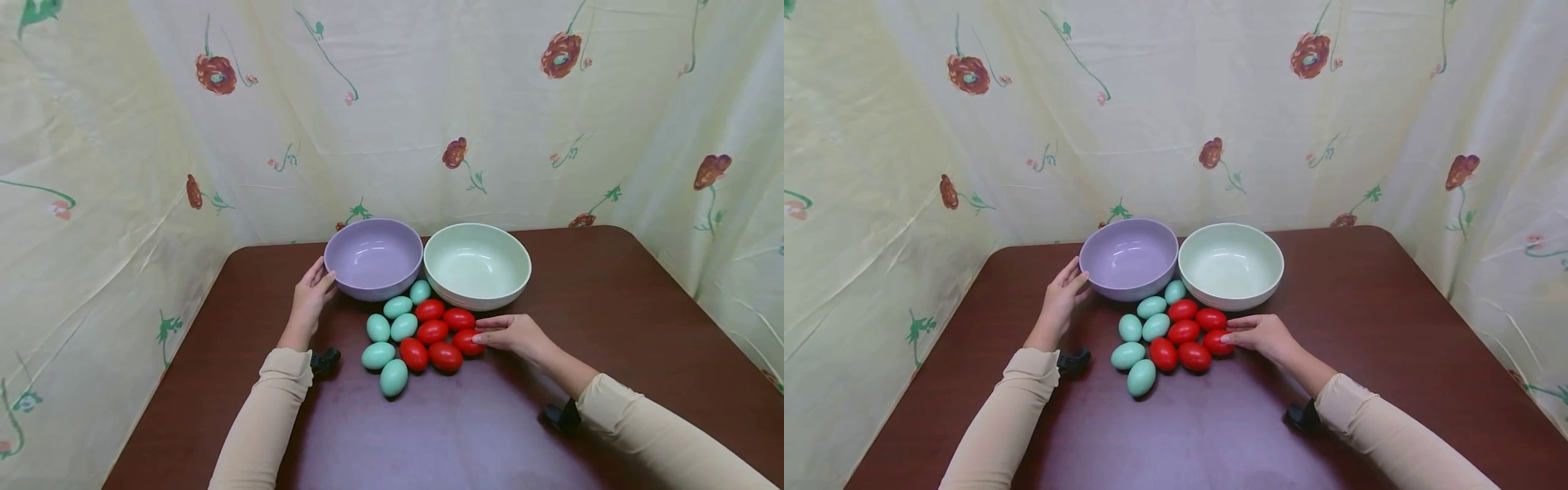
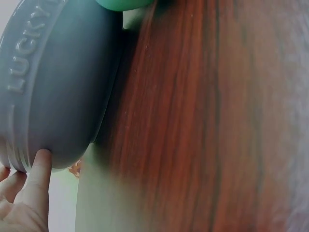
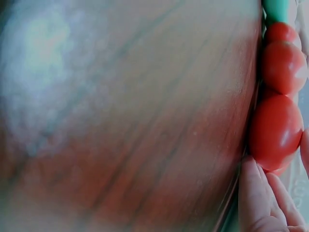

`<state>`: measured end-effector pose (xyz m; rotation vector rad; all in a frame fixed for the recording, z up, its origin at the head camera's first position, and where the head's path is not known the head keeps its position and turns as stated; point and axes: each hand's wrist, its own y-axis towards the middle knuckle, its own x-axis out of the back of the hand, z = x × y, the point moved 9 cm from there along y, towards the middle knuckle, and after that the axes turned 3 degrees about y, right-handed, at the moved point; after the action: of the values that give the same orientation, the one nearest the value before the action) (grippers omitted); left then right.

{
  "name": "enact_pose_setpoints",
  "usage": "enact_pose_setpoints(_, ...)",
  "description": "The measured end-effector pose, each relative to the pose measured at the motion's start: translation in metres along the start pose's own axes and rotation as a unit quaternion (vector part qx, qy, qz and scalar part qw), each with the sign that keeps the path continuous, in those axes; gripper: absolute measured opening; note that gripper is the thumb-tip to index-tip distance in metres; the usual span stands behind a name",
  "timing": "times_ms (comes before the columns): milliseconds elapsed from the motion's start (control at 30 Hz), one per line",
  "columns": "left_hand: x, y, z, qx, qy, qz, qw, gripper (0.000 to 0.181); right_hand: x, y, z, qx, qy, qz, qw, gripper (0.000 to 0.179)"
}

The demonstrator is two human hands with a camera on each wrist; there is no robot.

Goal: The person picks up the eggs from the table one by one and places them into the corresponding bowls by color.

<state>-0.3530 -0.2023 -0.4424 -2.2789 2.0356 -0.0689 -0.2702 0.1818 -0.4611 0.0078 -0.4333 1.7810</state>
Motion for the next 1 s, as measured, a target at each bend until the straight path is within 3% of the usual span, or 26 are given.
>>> enact_pose_setpoints(333, 0.0032, -0.0001, 0.0002, -0.009, -0.001, -0.005, 0.9999, 0.061, -0.005, -0.0012, -0.0003, -0.012, 0.059, 0.015, 0.9981, 0.053)
enact_pose_setpoints(600, 0.0011, -0.0017, 0.0034, -0.008, -0.011, -0.009, 0.9999, 0.06, -0.0036, -0.0038, -0.0028, -0.012, 0.002, 0.009, 0.9999, 0.051)
enact_pose_setpoints(1000, -0.0005, -0.0026, -0.0002, -0.02, -0.007, -0.009, 0.9997, 0.06, -0.0052, -0.0072, 0.0025, 0.019, -0.028, 0.007, 0.9994, 0.051)
